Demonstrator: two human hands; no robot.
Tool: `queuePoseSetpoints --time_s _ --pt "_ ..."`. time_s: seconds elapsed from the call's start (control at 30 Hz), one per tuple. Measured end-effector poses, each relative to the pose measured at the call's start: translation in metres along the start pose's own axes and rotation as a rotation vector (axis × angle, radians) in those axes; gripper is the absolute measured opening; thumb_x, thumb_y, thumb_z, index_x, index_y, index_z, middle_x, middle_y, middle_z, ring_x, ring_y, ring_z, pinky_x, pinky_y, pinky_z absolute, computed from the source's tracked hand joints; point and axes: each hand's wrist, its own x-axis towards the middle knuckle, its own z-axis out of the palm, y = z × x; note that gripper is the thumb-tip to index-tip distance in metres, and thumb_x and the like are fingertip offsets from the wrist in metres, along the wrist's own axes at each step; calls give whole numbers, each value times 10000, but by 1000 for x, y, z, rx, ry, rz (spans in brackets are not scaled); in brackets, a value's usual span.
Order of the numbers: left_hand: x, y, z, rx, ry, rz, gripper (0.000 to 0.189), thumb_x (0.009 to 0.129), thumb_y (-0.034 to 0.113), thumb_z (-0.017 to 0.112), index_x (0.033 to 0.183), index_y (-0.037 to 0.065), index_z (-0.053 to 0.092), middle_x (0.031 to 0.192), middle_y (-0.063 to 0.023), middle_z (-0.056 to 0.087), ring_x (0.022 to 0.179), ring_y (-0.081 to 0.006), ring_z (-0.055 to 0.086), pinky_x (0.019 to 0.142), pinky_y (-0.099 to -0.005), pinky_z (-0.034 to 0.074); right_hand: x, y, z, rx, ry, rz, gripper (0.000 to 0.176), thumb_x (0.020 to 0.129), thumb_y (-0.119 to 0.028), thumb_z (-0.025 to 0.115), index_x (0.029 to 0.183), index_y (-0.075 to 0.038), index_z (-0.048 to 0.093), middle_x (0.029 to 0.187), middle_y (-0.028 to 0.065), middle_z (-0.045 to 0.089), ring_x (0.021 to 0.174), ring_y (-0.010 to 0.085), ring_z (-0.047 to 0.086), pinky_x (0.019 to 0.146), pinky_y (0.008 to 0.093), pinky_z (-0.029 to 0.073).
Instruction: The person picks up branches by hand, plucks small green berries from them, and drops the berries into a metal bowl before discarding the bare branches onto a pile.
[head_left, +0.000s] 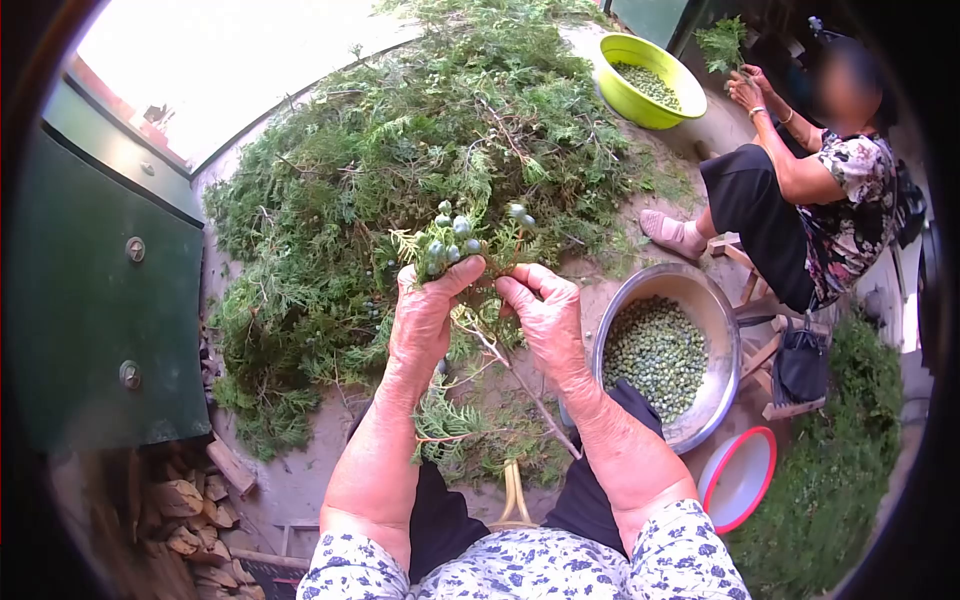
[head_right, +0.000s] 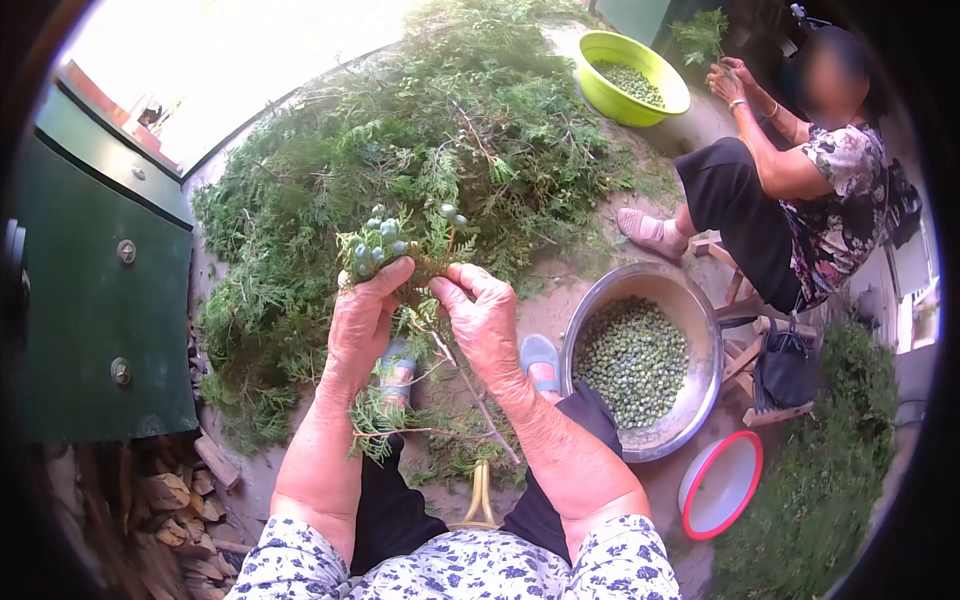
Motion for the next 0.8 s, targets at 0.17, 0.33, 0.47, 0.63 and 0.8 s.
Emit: queuePoseSetpoints --time_s 0.17,0.33,0.47,0.63,0.8 --pt "3 -3 -4 -10 -100 -13 319 782 74 651 1094 40 596 939 -31 640 790 -115 580 679 -251 456 -3 -7 -1 116 48 90 145 832 -59 607 965 -2 614 774 7 611 632 45 519 553 195 436" --pt "6 -4 -6 13 -105 14 302 799 86 639 1093 38 594 995 -56 638 866 -143 589 772 -285 461 -7 -14 5 127 67 16 172 821 -27 610 993 -19 612 748 9 618 568 53 536 523 204 449" --pt "7 -6 -7 23 -131 87 308 773 62 648 1074 22 598 980 -80 647 928 -187 589 875 -329 419 -7 -11 5 107 2 -1 179 811 0 603 989 -2 628 780 10 619 606 50 538 541 200 454" --pt "2 -3 7 -119 -119 -1 273 713 0 674 981 2 627 903 -98 661 822 -188 623 782 -316 472 -4 -14 4 76 -81 24 192 797 5 613 987 27 630 798 2 616 633 43 535 533 206 442" --pt "4 -8 5 -151 -74 -53 218 731 10 675 941 25 623 848 -64 656 794 -161 618 745 -305 478 -1 -1 4 -81 -92 -165 219 773 -21 639 991 6 642 830 67 648 716 101 583 636 247 467"
